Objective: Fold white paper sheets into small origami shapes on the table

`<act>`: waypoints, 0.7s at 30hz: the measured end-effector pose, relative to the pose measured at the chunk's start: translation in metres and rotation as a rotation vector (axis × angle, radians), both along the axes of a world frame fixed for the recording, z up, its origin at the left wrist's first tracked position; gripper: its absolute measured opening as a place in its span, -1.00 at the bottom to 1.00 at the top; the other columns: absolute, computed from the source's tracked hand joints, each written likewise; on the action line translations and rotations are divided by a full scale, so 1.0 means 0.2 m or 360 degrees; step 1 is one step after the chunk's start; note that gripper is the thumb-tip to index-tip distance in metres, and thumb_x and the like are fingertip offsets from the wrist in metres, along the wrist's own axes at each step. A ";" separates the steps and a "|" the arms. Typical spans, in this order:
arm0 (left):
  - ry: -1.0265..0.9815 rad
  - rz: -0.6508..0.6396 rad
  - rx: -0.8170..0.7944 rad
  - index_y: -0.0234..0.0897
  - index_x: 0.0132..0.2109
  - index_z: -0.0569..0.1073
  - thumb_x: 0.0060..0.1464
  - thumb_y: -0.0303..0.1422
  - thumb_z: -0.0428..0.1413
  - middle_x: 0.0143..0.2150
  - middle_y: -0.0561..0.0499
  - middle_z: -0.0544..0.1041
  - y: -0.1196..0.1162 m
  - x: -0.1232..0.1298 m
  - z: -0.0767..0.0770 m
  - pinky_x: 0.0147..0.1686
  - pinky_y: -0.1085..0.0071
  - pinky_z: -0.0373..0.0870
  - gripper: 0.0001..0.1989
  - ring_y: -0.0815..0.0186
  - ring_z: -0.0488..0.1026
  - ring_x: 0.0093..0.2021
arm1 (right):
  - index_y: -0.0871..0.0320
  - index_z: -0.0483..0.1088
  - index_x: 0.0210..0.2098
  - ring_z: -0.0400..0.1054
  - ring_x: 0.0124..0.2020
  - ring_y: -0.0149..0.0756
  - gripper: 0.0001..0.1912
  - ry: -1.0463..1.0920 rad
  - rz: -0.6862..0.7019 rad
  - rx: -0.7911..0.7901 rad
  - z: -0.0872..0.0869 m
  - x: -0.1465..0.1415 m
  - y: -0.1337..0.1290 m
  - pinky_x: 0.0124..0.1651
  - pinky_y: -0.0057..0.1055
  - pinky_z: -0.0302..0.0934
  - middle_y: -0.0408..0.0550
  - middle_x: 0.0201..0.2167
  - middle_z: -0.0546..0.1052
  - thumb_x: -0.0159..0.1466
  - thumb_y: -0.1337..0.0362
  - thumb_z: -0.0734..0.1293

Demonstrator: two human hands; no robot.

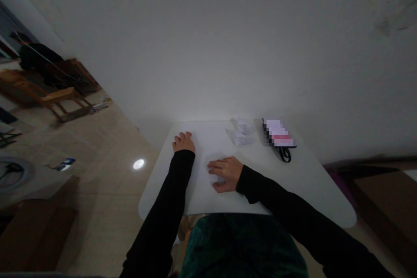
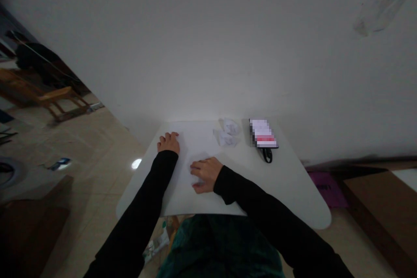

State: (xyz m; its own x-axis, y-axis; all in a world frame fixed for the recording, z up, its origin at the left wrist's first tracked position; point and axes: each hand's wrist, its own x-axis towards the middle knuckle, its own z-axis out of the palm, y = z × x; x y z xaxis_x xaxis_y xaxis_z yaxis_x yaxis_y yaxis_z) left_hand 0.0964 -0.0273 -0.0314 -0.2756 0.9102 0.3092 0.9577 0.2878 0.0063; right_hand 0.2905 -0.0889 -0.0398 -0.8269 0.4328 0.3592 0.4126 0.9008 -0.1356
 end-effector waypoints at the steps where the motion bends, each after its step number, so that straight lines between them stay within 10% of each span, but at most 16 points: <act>1: 0.0009 0.0018 -0.0003 -0.20 0.00 0.33 0.15 -0.44 -0.22 -0.03 -0.18 0.33 0.00 0.00 0.00 -0.16 0.18 0.17 -0.65 0.05 0.22 -0.02 | 0.13 0.40 -0.17 0.38 -0.17 -0.24 -0.63 -0.0007 -0.0004 -0.0034 0.01 0.00 0.00 -0.29 -0.40 0.20 0.03 -0.05 0.44 0.07 0.10 0.29; 9: 0.0081 0.0080 0.0008 -0.20 0.01 0.34 0.17 -0.43 -0.24 0.00 -0.18 0.32 0.00 -0.01 0.01 -0.17 0.21 0.16 -0.64 0.03 0.23 -0.02 | 0.14 0.38 -0.16 0.38 -0.17 -0.26 -0.70 -0.0025 0.0034 -0.0135 0.01 -0.01 0.00 -0.31 -0.41 0.22 0.03 -0.12 0.48 0.11 0.25 0.25; 18: 0.0043 0.0094 0.0019 -0.24 0.07 0.30 0.16 -0.41 -0.23 0.08 -0.25 0.27 0.00 -0.02 -0.02 -0.13 0.17 0.14 -0.61 -0.01 0.19 0.05 | 0.15 0.41 -0.33 0.38 -0.24 -0.36 -0.81 0.1013 0.0060 -0.0827 0.02 -0.02 0.03 -0.30 -0.42 0.33 0.00 -0.21 0.44 0.05 0.41 0.25; 21: 0.0038 0.0110 0.0017 -0.25 0.09 0.30 0.16 -0.42 -0.23 0.09 -0.25 0.27 0.01 -0.02 -0.02 -0.12 0.15 0.13 -0.60 -0.02 0.19 0.06 | 0.14 0.42 -0.33 0.37 -0.17 -0.29 -0.81 0.0958 0.0103 -0.0718 0.01 -0.02 0.04 -0.12 -0.28 0.30 0.01 -0.18 0.44 0.01 0.34 0.34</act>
